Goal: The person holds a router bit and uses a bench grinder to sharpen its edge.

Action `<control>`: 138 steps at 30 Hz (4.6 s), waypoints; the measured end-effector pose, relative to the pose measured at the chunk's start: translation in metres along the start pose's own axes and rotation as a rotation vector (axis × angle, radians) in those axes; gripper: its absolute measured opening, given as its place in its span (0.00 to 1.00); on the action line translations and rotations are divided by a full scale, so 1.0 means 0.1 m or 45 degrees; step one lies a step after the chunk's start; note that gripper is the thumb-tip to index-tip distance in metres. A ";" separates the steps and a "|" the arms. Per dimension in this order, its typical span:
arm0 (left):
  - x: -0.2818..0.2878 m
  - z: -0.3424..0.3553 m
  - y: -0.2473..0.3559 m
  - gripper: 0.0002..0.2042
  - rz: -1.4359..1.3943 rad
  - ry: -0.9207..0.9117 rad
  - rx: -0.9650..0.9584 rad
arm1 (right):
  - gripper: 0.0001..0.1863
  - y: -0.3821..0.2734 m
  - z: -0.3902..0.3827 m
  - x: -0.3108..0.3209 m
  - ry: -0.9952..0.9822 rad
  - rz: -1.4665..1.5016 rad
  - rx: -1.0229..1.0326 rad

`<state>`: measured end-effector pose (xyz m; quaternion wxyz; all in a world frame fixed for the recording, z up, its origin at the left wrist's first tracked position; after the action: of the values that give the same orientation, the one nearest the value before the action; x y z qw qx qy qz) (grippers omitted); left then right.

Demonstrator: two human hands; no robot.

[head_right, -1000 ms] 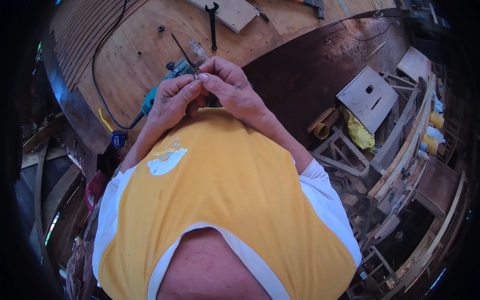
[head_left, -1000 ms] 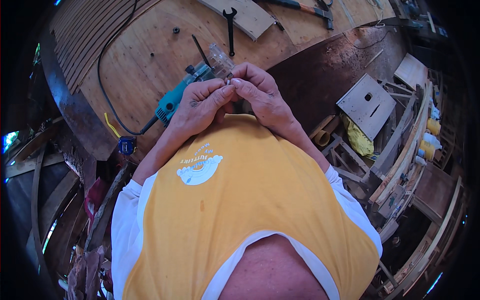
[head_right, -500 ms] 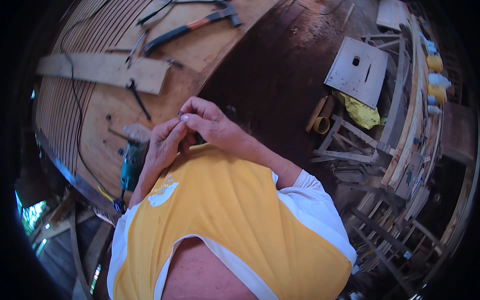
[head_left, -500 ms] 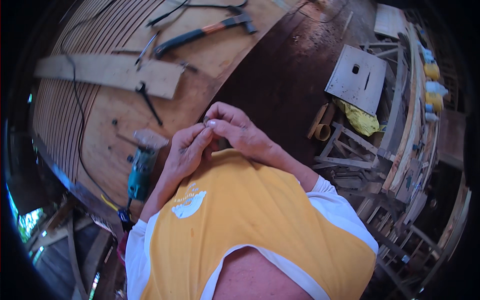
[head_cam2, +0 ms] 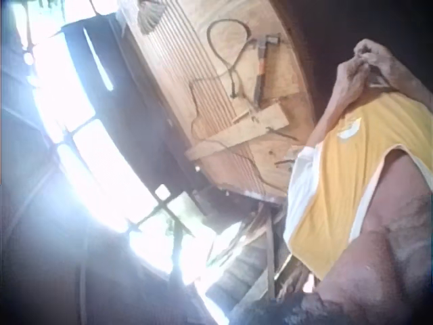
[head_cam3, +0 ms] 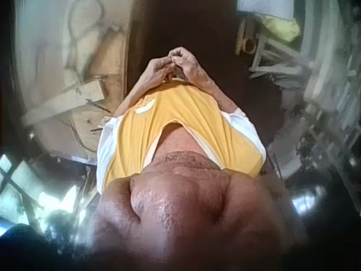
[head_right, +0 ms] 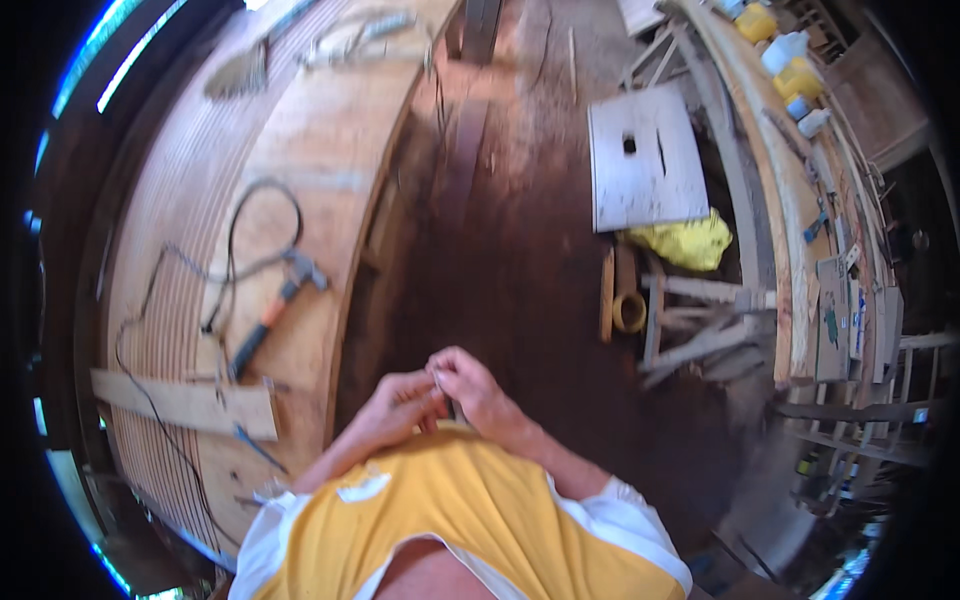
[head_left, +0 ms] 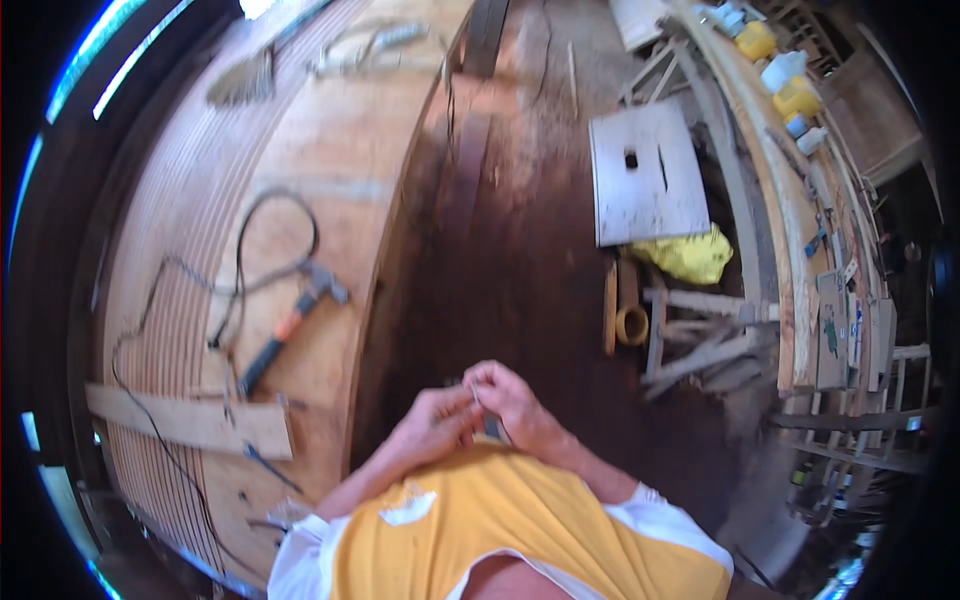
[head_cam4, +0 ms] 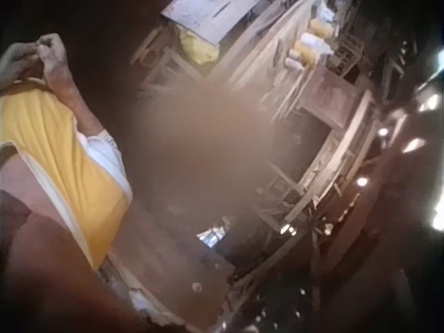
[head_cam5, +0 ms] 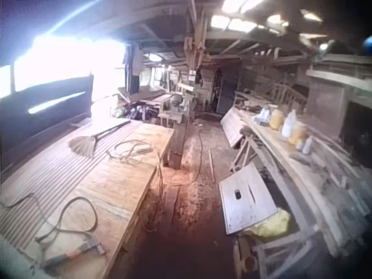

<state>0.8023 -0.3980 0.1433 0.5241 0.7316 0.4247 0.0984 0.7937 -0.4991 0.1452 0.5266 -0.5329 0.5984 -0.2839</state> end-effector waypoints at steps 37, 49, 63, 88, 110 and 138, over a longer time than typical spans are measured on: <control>1.46 3.98 2.89 0.05 0.893 0.342 -0.710 | 0.10 -0.13 1.07 3.55 1.202 -0.955 -0.335; 0.20 5.92 3.42 0.05 0.905 -0.201 -0.829 | 0.08 -0.70 1.74 4.85 1.411 -0.834 -0.118; -0.38 8.05 6.43 0.05 0.861 0.235 -0.929 | 0.08 -2.36 2.86 7.42 1.179 -0.777 -0.117; 0.78 9.76 8.36 0.06 0.503 0.597 -1.058 | 0.08 -4.19 5.64 9.64 0.901 -1.021 0.018; 2.57 10.20 11.80 0.07 0.379 1.508 -1.752 | 0.08 -5.83 8.42 11.33 0.715 -0.760 0.010; 2.31 11.31 11.90 0.08 1.081 2.142 -1.525 | 0.08 -6.05 9.17 11.35 0.555 -0.568 -0.128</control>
<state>2.2282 -1.1099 0.5982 0.2613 0.1470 0.2439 0.9223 1.9935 -1.5235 0.0576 0.2837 -0.6029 0.5788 -0.4702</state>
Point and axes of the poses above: each hand's wrist, its own z-axis towards the middle knuckle, its own x-axis out of the back of the hand, y = z × x, the point moved 9 cm from there along z, towards the middle knuckle, and after that the axes turned 6 degrees about -z, right-handed, at the moved point
